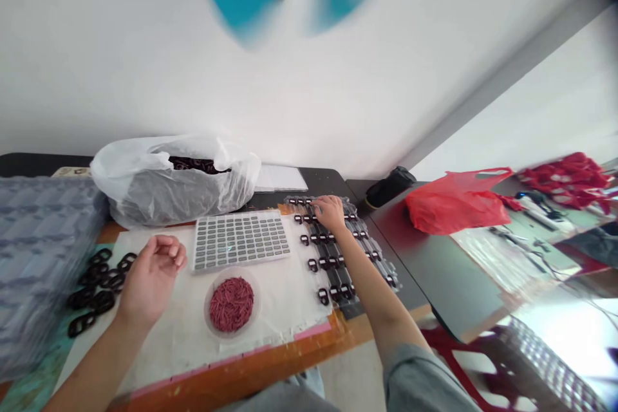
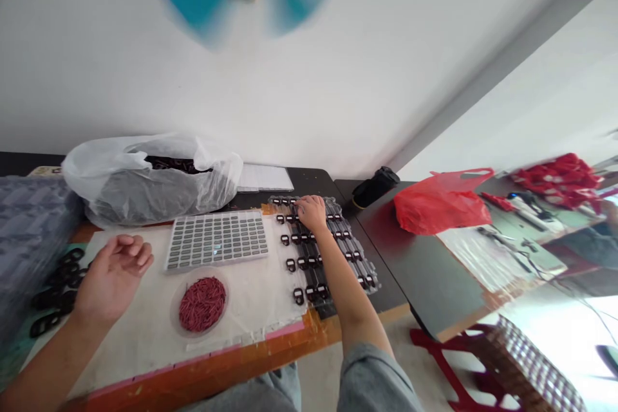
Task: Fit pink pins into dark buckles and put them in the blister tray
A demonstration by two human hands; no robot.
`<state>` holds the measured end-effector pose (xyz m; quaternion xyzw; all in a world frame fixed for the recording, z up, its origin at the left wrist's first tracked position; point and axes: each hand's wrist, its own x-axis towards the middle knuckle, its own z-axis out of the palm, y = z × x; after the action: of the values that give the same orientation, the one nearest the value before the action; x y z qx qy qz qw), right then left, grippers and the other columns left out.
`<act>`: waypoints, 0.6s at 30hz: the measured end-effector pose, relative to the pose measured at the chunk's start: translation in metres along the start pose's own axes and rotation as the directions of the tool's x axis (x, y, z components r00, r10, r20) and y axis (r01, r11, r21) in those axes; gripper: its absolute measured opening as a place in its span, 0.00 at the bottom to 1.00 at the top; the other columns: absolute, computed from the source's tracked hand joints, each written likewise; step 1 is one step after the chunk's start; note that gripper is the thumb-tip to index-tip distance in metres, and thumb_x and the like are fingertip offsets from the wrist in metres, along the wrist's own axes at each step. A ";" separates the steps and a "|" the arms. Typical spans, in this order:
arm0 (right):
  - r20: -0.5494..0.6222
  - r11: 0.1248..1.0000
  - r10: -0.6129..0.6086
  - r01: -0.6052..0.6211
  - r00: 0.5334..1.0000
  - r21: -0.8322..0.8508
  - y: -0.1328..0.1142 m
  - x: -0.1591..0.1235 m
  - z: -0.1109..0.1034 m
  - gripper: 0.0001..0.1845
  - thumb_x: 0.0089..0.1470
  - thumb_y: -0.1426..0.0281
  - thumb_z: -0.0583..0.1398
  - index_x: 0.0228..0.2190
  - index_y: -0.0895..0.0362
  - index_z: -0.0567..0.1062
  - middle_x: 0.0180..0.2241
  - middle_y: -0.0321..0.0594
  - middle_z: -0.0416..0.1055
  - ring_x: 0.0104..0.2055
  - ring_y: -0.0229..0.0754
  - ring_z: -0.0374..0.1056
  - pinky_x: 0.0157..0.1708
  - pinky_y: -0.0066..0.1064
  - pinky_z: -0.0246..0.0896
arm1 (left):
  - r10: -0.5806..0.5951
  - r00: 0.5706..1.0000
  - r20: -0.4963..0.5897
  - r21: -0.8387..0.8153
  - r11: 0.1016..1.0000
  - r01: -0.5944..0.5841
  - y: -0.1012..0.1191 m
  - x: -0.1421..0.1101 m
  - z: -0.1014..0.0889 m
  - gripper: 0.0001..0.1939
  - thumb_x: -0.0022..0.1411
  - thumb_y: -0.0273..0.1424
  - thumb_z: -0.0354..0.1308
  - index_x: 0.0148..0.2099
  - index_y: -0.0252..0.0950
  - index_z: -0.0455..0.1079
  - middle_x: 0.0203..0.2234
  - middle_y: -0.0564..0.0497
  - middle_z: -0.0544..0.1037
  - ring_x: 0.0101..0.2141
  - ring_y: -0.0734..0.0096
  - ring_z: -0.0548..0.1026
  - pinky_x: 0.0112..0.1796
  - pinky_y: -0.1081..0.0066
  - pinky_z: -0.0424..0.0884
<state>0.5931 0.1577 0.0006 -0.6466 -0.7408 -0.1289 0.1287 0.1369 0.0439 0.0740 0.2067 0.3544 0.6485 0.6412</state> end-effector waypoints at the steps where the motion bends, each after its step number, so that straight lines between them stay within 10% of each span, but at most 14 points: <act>1: 0.004 1.000 -0.005 0.005 1.000 0.002 -0.002 0.002 0.000 0.16 0.55 0.73 0.56 0.40 0.52 0.81 0.43 0.40 0.75 0.47 0.45 0.62 0.53 0.37 0.47 | 0.008 1.000 -0.009 0.017 1.000 -0.008 0.004 -0.002 -0.003 0.16 0.44 0.42 0.72 0.28 0.38 0.73 0.19 0.55 0.66 0.22 0.75 0.64 0.22 0.76 0.66; 8: 0.072 0.996 -0.086 0.085 0.994 0.012 -0.018 0.014 0.004 0.21 0.51 0.78 0.56 0.41 0.48 0.81 0.45 0.39 0.75 0.50 0.45 0.60 0.55 0.36 0.46 | 0.103 0.984 -0.147 0.144 0.986 -0.082 0.030 -0.021 -0.042 0.19 0.38 0.45 0.74 0.27 0.39 0.74 0.19 0.55 0.67 0.24 0.75 0.63 0.24 0.75 0.64; 18: 0.072 0.992 -0.123 0.122 0.990 0.024 -0.028 0.016 0.001 0.20 0.51 0.78 0.56 0.41 0.51 0.82 0.43 0.41 0.76 0.47 0.46 0.63 0.50 0.37 0.48 | 0.434 0.869 -0.237 0.452 0.841 -0.296 0.059 -0.041 -0.102 0.14 0.56 0.46 0.62 0.27 0.42 0.74 0.19 0.54 0.71 0.25 0.69 0.63 0.26 0.68 0.60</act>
<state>0.5629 0.1689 0.0050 -0.6028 -0.7846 -0.1053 0.0995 0.0265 -0.0120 0.0561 0.2869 0.5352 0.6984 0.3788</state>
